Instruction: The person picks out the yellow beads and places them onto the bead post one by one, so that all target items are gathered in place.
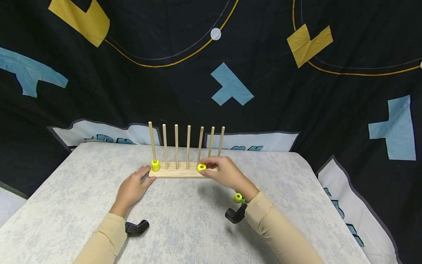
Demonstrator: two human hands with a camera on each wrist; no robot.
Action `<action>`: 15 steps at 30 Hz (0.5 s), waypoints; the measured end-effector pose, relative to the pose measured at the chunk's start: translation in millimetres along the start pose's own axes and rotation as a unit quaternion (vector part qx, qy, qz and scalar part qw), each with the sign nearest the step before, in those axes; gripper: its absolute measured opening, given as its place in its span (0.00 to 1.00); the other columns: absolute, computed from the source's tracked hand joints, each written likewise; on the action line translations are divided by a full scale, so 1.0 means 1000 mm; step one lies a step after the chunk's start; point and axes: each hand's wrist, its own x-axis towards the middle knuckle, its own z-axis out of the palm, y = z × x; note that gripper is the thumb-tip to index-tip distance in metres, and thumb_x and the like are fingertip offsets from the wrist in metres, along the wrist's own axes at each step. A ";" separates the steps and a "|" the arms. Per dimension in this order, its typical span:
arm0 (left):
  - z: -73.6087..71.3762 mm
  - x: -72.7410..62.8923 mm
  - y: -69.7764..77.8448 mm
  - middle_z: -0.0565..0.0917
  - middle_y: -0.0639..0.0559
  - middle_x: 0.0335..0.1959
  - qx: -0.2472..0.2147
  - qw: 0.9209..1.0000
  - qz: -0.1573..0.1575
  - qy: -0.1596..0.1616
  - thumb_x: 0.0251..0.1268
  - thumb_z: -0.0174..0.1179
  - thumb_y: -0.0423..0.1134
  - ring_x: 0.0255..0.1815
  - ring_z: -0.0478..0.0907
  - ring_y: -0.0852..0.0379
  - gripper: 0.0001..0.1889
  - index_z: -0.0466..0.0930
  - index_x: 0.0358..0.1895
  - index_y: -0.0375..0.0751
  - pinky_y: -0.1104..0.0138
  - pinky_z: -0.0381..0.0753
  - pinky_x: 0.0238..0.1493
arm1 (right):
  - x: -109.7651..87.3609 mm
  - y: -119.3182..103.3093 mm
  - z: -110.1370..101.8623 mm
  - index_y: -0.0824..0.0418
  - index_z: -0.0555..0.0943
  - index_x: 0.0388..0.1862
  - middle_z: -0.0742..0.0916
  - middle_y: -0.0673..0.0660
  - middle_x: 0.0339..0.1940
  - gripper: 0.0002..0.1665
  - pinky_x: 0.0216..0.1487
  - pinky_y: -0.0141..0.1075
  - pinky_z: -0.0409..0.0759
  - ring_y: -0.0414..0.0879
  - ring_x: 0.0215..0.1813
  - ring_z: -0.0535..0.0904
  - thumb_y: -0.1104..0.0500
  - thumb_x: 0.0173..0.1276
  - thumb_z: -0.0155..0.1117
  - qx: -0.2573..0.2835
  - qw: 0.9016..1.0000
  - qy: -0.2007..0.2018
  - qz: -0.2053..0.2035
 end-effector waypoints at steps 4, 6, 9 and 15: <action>0.000 0.000 0.000 0.67 0.41 0.75 0.002 1.000 0.000 0.000 0.73 0.56 0.53 0.77 0.61 0.39 0.32 0.66 0.73 0.39 0.38 0.62 0.73 | 0.011 -0.012 0.001 0.56 0.85 0.55 0.88 0.49 0.52 0.20 0.56 0.41 0.84 0.41 0.50 0.83 0.53 0.65 0.72 -0.003 1.000 0.007 -0.021; 0.000 0.000 0.000 0.67 0.41 0.75 0.002 1.000 0.001 0.000 0.73 0.56 0.53 0.77 0.61 0.39 0.32 0.66 0.73 0.39 0.39 0.62 0.73 | 0.016 -0.018 0.001 0.56 0.84 0.56 0.88 0.49 0.52 0.20 0.56 0.39 0.84 0.42 0.50 0.83 0.54 0.65 0.72 -0.002 0.999 0.011 -0.035; 0.000 0.000 0.000 0.67 0.41 0.75 0.001 1.000 0.002 0.000 0.73 0.56 0.53 0.77 0.61 0.39 0.32 0.66 0.73 0.39 0.39 0.62 0.73 | 0.024 -0.026 0.001 0.57 0.84 0.56 0.88 0.50 0.52 0.20 0.56 0.40 0.84 0.44 0.50 0.83 0.56 0.66 0.71 -0.002 0.998 0.016 -0.052; 0.000 0.001 0.000 0.67 0.41 0.75 0.000 1.000 0.002 0.002 0.73 0.56 0.53 0.77 0.61 0.39 0.32 0.66 0.73 0.39 0.39 0.62 0.73 | 0.043 -0.043 -0.005 0.59 0.83 0.57 0.88 0.52 0.51 0.20 0.56 0.39 0.85 0.43 0.50 0.83 0.57 0.67 0.70 -0.004 0.998 0.021 -0.063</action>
